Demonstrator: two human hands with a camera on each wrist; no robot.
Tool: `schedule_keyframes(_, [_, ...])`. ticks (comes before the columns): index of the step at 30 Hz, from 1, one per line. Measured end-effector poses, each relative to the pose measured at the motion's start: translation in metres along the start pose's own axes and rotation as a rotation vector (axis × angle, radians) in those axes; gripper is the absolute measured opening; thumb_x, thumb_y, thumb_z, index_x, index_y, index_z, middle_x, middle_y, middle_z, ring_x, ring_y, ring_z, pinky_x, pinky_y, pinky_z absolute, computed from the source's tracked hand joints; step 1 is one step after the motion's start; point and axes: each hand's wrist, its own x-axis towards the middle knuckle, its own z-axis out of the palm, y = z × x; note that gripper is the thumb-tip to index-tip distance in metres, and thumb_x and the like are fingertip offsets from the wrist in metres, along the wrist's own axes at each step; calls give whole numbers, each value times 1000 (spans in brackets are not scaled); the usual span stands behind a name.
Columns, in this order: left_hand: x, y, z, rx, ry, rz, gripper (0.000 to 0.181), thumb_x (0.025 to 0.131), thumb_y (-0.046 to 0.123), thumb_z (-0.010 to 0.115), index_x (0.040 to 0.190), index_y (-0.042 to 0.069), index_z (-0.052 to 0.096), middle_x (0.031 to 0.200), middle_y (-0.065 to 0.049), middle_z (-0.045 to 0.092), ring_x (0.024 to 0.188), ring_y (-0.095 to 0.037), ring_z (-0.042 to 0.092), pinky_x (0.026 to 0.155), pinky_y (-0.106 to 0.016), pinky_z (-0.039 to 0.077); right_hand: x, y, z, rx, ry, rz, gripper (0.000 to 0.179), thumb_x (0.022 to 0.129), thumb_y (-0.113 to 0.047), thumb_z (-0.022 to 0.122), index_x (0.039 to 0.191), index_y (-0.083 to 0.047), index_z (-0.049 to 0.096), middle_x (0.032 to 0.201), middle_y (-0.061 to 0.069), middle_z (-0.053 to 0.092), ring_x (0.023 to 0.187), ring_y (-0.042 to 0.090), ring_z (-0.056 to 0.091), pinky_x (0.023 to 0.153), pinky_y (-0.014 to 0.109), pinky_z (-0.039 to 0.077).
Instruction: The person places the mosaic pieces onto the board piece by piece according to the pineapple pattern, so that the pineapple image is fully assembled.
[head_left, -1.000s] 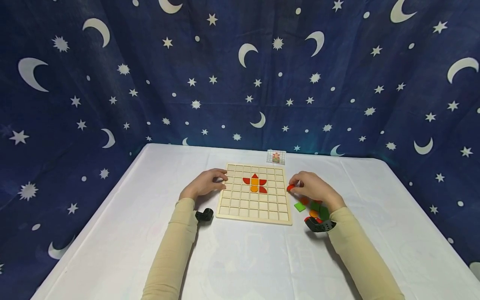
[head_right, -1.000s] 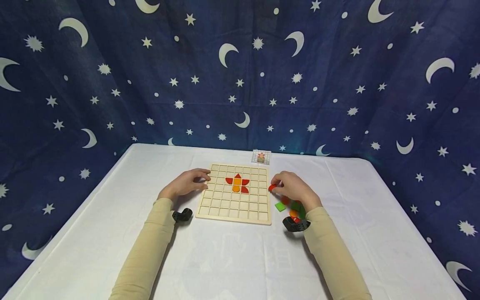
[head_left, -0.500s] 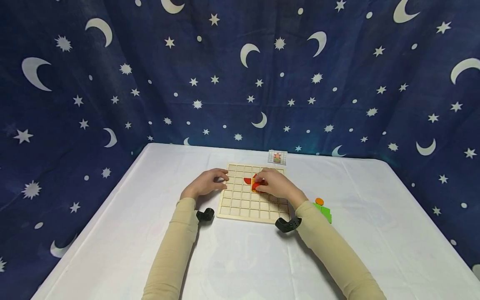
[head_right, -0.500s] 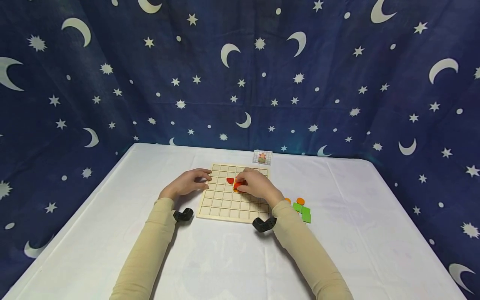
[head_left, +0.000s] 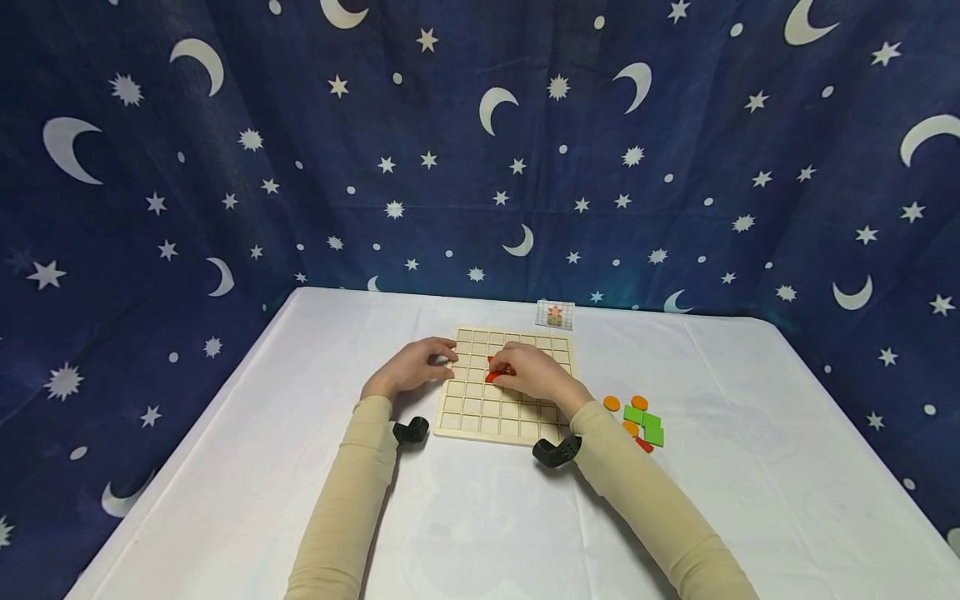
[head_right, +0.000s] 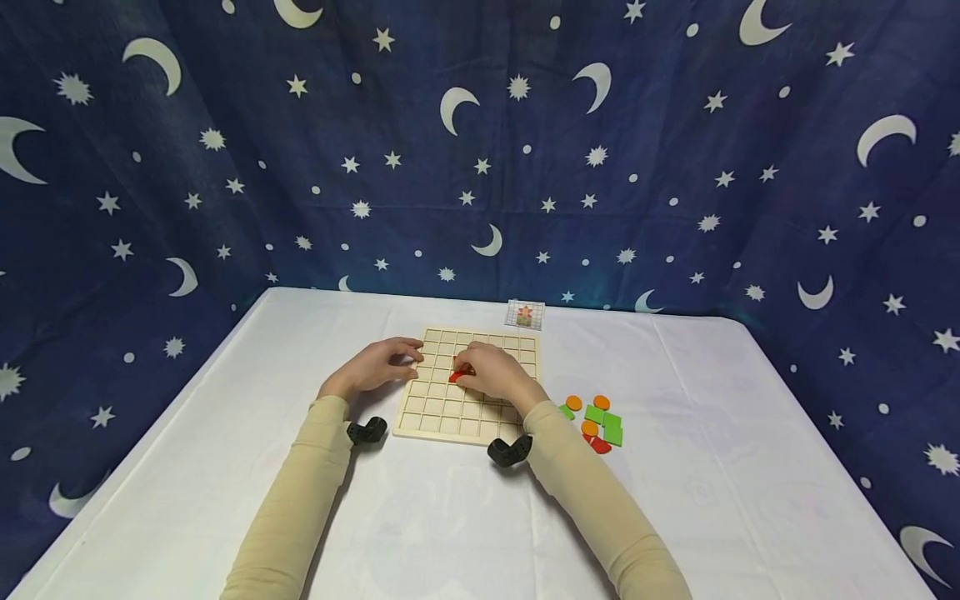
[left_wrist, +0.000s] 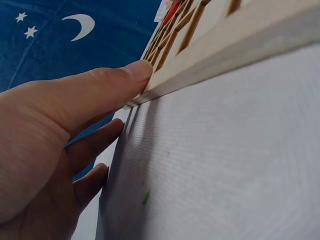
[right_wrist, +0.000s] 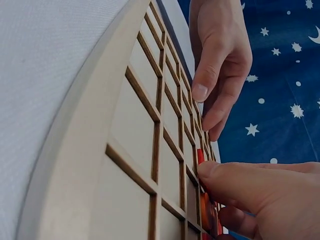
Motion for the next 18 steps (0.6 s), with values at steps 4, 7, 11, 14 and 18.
schedule_keyframes(4, [0, -1, 0, -1, 0, 1, 31, 88, 19, 74, 117, 8, 69, 145, -7, 50, 139, -27, 39, 116, -42, 30, 1, 0, 0, -10, -8, -8, 20, 92, -22, 70, 108, -10, 72, 98, 0, 62, 82, 12, 56, 74, 29, 50])
schedule_keyframes(7, [-2, -1, -1, -1, -2, 5, 32, 88, 18, 74, 117, 8, 69, 145, -8, 50, 139, -27, 39, 116, -42, 30, 1, 0, 0, -7, -9, -6, 19, 92, -22, 70, 107, -11, 72, 98, 0, 62, 81, 12, 56, 74, 29, 50])
schedule_keyframes(11, [-2, 1, -1, -1, -3, 2, 32, 88, 18, 74, 118, 8, 69, 145, -8, 50, 139, -28, 38, 116, -42, 30, 1, 0, 0, -5, -8, -1, 17, 92, -22, 70, 106, -11, 72, 97, -1, 62, 81, 11, 57, 74, 29, 51])
schedule_keyframes(14, [-2, 2, -1, -2, 0, -5, 32, 87, 18, 74, 117, 8, 69, 145, -8, 50, 139, -28, 38, 116, -42, 29, 2, 0, 0, -4, -6, -1, 16, 92, -22, 70, 105, -12, 72, 97, -1, 62, 81, 12, 57, 74, 29, 51])
schedule_keyframes(18, [-2, 2, -1, 0, 0, -10, 32, 87, 18, 74, 117, 8, 69, 145, -8, 50, 139, -28, 39, 116, -42, 29, 2, 0, 1, 3, -8, 1, 15, 92, -22, 70, 104, -12, 72, 96, -1, 62, 81, 11, 56, 74, 29, 51])
